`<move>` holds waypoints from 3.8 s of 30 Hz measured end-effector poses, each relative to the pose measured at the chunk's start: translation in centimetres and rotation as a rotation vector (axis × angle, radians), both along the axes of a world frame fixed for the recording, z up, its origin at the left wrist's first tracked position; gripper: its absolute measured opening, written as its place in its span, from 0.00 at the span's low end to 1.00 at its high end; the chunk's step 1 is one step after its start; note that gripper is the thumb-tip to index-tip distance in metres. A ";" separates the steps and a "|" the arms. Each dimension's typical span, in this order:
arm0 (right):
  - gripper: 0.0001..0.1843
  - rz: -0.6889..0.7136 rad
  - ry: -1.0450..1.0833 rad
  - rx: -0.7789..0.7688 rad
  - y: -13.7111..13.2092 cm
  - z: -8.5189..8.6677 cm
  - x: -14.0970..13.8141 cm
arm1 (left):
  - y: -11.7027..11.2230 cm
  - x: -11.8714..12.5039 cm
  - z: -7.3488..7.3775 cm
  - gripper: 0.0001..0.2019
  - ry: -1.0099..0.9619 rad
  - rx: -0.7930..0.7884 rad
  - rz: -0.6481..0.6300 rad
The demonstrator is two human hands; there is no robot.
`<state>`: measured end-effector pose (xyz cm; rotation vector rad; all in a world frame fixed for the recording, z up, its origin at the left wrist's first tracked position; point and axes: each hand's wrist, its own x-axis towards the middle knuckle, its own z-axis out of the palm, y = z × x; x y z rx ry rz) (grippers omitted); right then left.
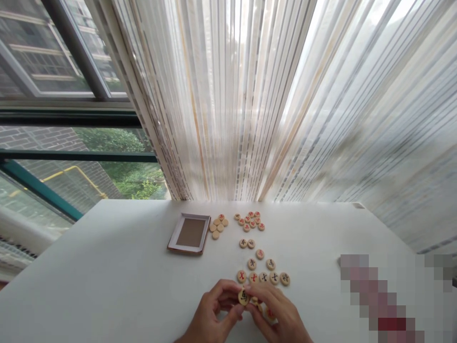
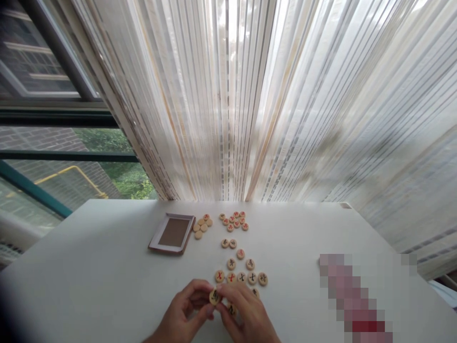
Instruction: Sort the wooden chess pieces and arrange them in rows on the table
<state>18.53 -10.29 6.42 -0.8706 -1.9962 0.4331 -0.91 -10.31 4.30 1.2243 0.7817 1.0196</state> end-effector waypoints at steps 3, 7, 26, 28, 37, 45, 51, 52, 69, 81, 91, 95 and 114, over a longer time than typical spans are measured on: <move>0.18 -0.012 -0.003 -0.022 -0.1 0.0 0.1 | 0.1 0.0 0.0 0.14 -0.003 -0.019 -0.016; 0.19 -0.008 0.007 -0.046 -0.1 0.1 0.1 | 0.2 0.0 0.3 0.14 0.011 -0.020 -0.038; 0.07 -0.110 0.082 -0.356 -1.2 0.3 -0.7 | -0.7 -0.4 0.9 0.14 0.370 0.405 0.006; 0.10 -0.137 0.068 -0.390 -1.3 -0.1 -0.7 | -0.7 -0.4 1.1 0.14 0.399 0.438 -0.018; 0.12 -0.155 0.057 -0.367 -1.4 0.4 -0.5 | -0.7 -0.2 1.9 0.13 0.337 0.309 -0.073; 0.10 -0.070 0.063 -0.211 -1.3 0.7 -0.6 | -0.4 -0.2 2.4 0.11 0.196 0.121 -0.066; 0.17 -0.012 0.023 -0.153 -1.0 0.7 -0.5 | -0.2 -0.3 2.2 0.13 0.134 0.102 -0.051; 0.18 -0.009 0.020 -0.150 -1.0 0.7 -0.5 | -0.2 -0.4 2.3 0.13 0.130 0.104 -0.061; 0.13 0.004 -0.009 -0.125 -1.0 0.4 -0.7 | 0.2 -0.3 2.0 0.12 0.112 0.014 -0.059; 0.12 -0.009 -0.083 -0.101 -1.3 0.2 -0.9 | -0.2 -0.3 2.0 0.13 0.212 -0.029 -0.035; 0.10 -0.029 -0.030 -0.170 -1.1 0.4 -0.9 | -0.3 -0.5 1.6 0.16 0.241 0.014 -0.038; 0.11 -0.047 -0.016 -0.179 -1.0 -0.1 -0.7 | -0.4 -0.5 2.0 0.13 0.188 0.036 -0.093; 0.08 -0.066 0.084 -0.311 -1.2 0.7 -0.6 | -0.3 -0.2 1.5 0.13 0.268 0.211 -0.012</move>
